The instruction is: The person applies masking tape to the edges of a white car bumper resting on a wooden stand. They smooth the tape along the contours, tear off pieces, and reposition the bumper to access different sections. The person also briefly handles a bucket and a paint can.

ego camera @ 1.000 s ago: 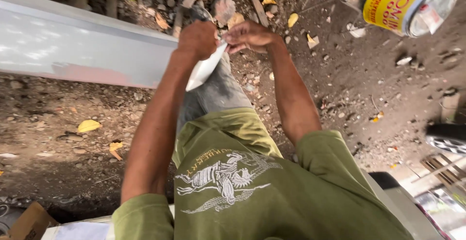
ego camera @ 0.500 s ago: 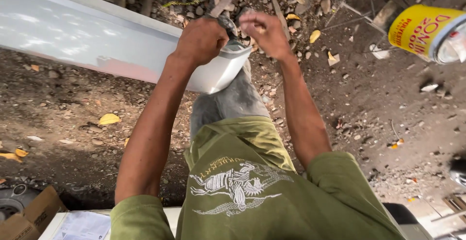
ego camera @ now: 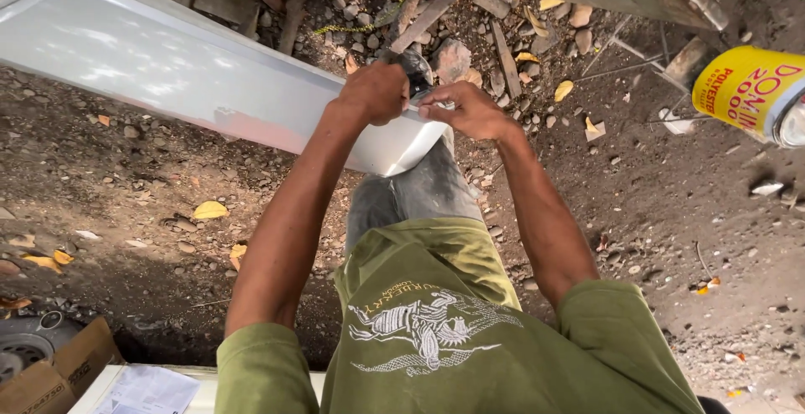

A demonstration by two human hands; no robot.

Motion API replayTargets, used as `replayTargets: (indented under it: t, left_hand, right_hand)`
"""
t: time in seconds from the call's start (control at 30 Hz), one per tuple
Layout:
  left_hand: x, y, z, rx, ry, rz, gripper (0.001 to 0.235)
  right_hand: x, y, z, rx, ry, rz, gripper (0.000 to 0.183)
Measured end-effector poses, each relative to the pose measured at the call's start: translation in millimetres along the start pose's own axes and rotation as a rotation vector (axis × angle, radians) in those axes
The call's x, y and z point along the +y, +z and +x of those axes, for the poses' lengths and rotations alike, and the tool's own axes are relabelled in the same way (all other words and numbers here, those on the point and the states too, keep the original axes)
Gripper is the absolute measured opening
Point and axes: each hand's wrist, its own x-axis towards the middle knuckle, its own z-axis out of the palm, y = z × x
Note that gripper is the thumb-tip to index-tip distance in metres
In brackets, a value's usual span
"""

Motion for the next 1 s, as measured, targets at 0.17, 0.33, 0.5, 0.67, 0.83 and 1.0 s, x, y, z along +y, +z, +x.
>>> replayTargets:
  t: [0.17, 0.33, 0.5, 0.67, 0.83, 1.0]
  left_hand:
    - [0, -11, -3, -0.045, -0.017, 0.010, 0.011]
    - [-19, -16, -8, -0.036, 0.022, 0.099, 0.015]
    - [-35, -62, -36, -0.164, -0.125, 0.093, 0.025]
    - [-56, -61, -29, -0.122, -0.046, 0.104, 0.024]
    - [-102, -102, -49, -0.113, -0.043, 0.150, 0.027]
    - [-149, -143, -68, -0.083, -0.096, 0.166, 0.032]
  right_hand:
    - [8, -2, 9, -0.063, 0.020, -0.019, 0.042]
    - [9, 0, 2, -0.095, 0.069, -0.051, 0.047]
    - [16, -2, 10, -0.117, 0.012, -0.002, 0.047]
    - [-9, 10, 21, -0.081, 0.095, 0.010, 0.043]
    - [4, 10, 30, -0.096, 0.026, 0.074, 0.040]
    - [31, 6, 40, -0.153, 0.029, 0.062, 0.042]
